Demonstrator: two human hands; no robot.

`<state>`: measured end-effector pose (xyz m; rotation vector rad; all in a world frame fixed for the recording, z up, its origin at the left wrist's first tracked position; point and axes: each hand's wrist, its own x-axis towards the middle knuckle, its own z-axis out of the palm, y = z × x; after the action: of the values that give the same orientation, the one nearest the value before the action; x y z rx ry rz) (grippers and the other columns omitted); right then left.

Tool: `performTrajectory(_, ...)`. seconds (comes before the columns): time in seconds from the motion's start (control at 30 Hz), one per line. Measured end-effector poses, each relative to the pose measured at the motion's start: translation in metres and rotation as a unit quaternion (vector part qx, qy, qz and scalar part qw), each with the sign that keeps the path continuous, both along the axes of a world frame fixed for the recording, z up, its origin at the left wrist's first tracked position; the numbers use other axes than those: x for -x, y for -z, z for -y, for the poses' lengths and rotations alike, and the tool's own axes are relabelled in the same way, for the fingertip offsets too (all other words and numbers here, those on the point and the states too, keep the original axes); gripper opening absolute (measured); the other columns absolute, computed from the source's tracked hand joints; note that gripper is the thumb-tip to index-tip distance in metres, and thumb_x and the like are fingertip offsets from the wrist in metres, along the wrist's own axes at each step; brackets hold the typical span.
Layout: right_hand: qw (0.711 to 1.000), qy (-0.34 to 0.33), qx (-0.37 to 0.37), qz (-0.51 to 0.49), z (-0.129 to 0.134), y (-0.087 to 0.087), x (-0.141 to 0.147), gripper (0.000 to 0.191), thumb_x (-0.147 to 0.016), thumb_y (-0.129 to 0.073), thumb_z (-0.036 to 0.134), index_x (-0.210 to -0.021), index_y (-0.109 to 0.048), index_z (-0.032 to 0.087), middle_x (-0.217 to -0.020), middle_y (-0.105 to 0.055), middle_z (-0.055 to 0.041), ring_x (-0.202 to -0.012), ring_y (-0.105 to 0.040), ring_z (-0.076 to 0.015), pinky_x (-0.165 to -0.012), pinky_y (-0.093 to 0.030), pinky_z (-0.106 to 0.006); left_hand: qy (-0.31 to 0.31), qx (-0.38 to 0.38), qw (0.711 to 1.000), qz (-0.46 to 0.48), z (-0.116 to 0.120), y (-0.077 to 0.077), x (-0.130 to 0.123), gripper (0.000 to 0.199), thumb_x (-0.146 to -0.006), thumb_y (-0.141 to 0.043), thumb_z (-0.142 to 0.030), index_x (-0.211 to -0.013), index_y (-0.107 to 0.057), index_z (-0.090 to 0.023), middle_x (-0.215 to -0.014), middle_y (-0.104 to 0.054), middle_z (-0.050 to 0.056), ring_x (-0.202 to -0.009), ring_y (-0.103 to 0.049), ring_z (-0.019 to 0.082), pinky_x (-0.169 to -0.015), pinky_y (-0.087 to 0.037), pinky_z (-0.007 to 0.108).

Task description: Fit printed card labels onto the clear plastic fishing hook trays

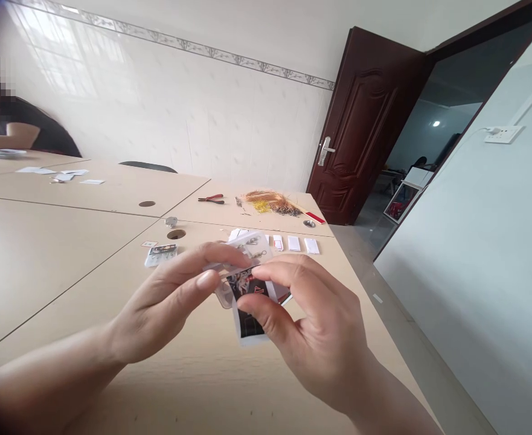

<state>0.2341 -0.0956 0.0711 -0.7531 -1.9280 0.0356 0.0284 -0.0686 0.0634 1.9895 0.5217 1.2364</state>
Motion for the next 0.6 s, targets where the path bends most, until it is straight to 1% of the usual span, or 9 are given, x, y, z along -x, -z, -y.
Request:
performTrajectory(0.07,1.000,0.006,-0.007,0.010,-0.0005,0.0005,0.0010,0.015,-0.095,-0.072,0.028,-0.108,-0.066,0.025,-0.100,-0.074,0.0047,-0.084,-0.065,-0.0048,-0.080,-0.052,-0.012,0.005,0.003,1.000,-0.008,-0.0005,-0.0008,0.0008,0.017,-0.103,-0.057,-0.037,-0.110,-0.064,-0.024,-0.098,-0.069,-0.001,-0.086,-0.064,0.012,-0.068,-0.054,0.019)
performTrajectory(0.17,1.000,-0.001,-0.002,0.013,-0.0007,0.0018,0.0021,0.014,-0.096,-0.071,0.029,-0.107,-0.065,0.025,-0.100,-0.074,0.0039,-0.085,-0.066,-0.0054,-0.080,-0.053,-0.012,-0.017,0.015,1.000,-0.015,-0.0017,0.0002,-0.0010,0.010,-0.098,-0.063,-0.031,-0.098,-0.062,-0.021,-0.092,-0.068,0.000,-0.083,-0.063,0.013,-0.064,-0.051,0.021)
performTrajectory(0.27,0.999,-0.020,0.032,0.013,0.0008,0.0033,0.0013,0.012,-0.098,-0.066,0.030,-0.109,-0.063,0.026,-0.101,-0.073,0.0038,-0.089,-0.067,-0.0064,-0.082,-0.053,-0.013,-0.036,0.011,0.999,-0.011,-0.0019,0.0006,-0.0038,0.009,-0.097,-0.062,-0.024,-0.089,-0.060,-0.020,-0.085,-0.066,-0.001,-0.080,-0.062,0.012,-0.063,-0.050,0.022)
performTrajectory(0.37,0.998,-0.028,0.063,0.007,0.0039,0.0043,-0.0001,0.013,-0.102,-0.060,0.025,-0.114,-0.059,0.029,-0.106,-0.073,0.0037,-0.103,-0.068,-0.0081,-0.087,-0.053,-0.015,-0.042,0.007,0.999,0.003,-0.0010,-0.0007,-0.0056,0.008,-0.097,-0.061,-0.022,-0.089,-0.059,-0.020,-0.082,-0.065,-0.002,-0.077,-0.061,0.012,-0.063,-0.050,0.022)
performTrajectory(0.43,0.997,-0.025,0.074,0.000,0.0058,0.0041,-0.0002,0.016,-0.103,-0.056,0.021,-0.115,-0.057,0.030,-0.108,-0.073,0.0043,-0.107,-0.068,-0.0082,-0.087,-0.053,-0.015,-0.050,0.007,0.999,0.014,-0.0001,-0.0019,-0.0062,0.008,-0.096,-0.061,-0.021,-0.088,-0.059,-0.020,-0.079,-0.062,-0.003,-0.073,-0.059,0.010,-0.062,-0.049,0.022)
performTrajectory(0.5,0.997,-0.017,0.080,-0.003,0.0069,0.0032,0.0000,0.016,-0.103,-0.054,0.020,-0.115,-0.056,0.031,-0.105,-0.073,0.0051,-0.103,-0.069,-0.0076,-0.084,-0.053,-0.015,-0.055,0.010,0.998,0.021,0.0008,-0.0027,-0.0067,0.008,-0.096,-0.060,-0.020,-0.088,-0.060,-0.020,-0.078,-0.061,-0.003,-0.069,-0.057,0.009,-0.060,-0.048,0.021)
performTrajectory(0.6,0.997,-0.006,0.080,0.006,0.0072,0.0022,-0.0002,0.015,-0.103,-0.055,0.021,-0.113,-0.056,0.032,-0.098,-0.073,0.0064,-0.085,-0.068,-0.0057,-0.075,-0.054,-0.014,-0.057,0.026,0.997,0.033,0.0017,-0.0026,-0.0069,0.008,-0.096,-0.060,-0.021,-0.088,-0.059,-0.021,-0.077,-0.061,-0.003,-0.068,-0.056,0.010,-0.058,-0.047,0.021)
